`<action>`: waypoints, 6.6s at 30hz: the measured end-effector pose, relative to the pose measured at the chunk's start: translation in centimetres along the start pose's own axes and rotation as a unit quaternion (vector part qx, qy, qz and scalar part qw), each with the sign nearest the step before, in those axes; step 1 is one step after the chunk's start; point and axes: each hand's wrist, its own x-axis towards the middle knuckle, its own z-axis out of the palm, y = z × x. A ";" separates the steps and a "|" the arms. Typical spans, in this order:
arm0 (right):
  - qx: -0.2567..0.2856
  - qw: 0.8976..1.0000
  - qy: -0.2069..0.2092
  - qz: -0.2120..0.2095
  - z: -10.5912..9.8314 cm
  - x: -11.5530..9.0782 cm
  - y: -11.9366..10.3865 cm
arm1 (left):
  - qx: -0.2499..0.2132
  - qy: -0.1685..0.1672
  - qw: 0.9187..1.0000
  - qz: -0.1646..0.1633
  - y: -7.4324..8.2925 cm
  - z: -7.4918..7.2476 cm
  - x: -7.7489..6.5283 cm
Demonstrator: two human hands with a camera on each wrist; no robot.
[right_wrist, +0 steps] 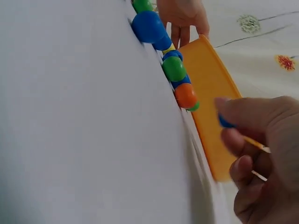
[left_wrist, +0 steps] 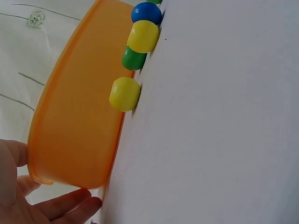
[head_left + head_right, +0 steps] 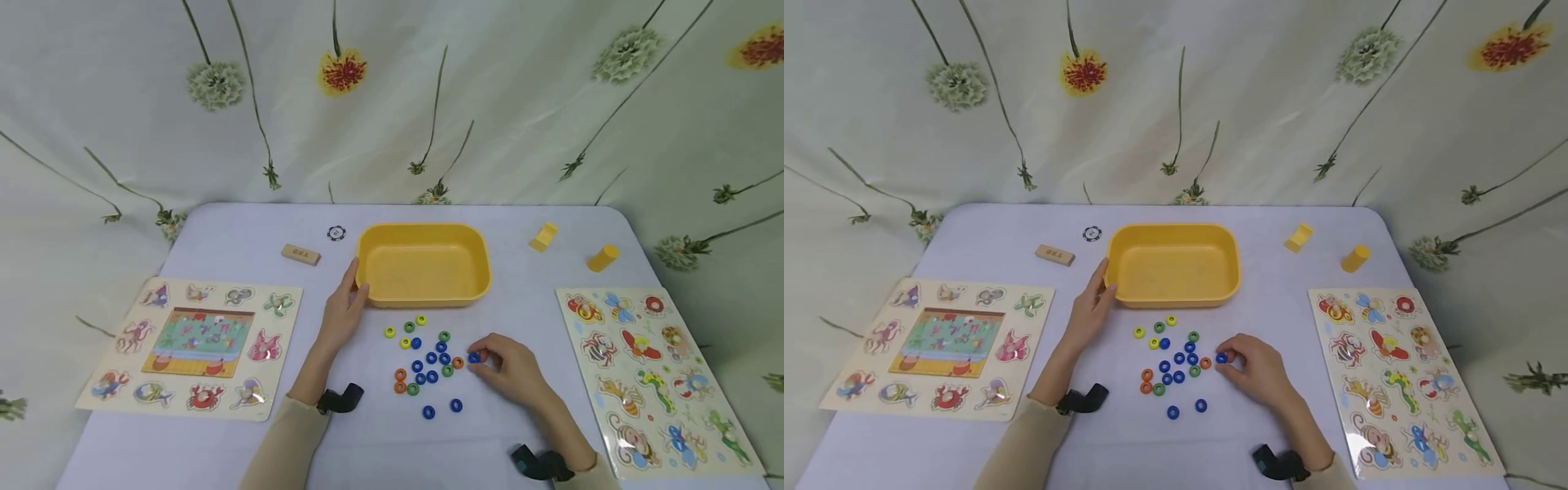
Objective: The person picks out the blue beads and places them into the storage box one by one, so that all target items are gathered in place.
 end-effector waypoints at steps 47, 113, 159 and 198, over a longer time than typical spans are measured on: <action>0.064 0.997 0.004 -0.032 -3.4 11.6 -3.9 | 0.018 0.012 1.000 0.016 -0.2 0.2 -0.1; -0.123 0.972 -0.195 0.054 2.9 20.9 -3.5 | 0.010 0.012 1.000 0.013 -0.1 0.6 -0.4; 0.006 0.989 -0.135 -0.067 1.2 4.8 -1.5 | 0.013 0.018 0.999 0.025 -0.6 0.8 0.0; -0.116 0.971 -0.182 0.103 2.4 20.5 -3.7 | 0.016 0.017 0.999 0.024 -0.4 0.9 -0.3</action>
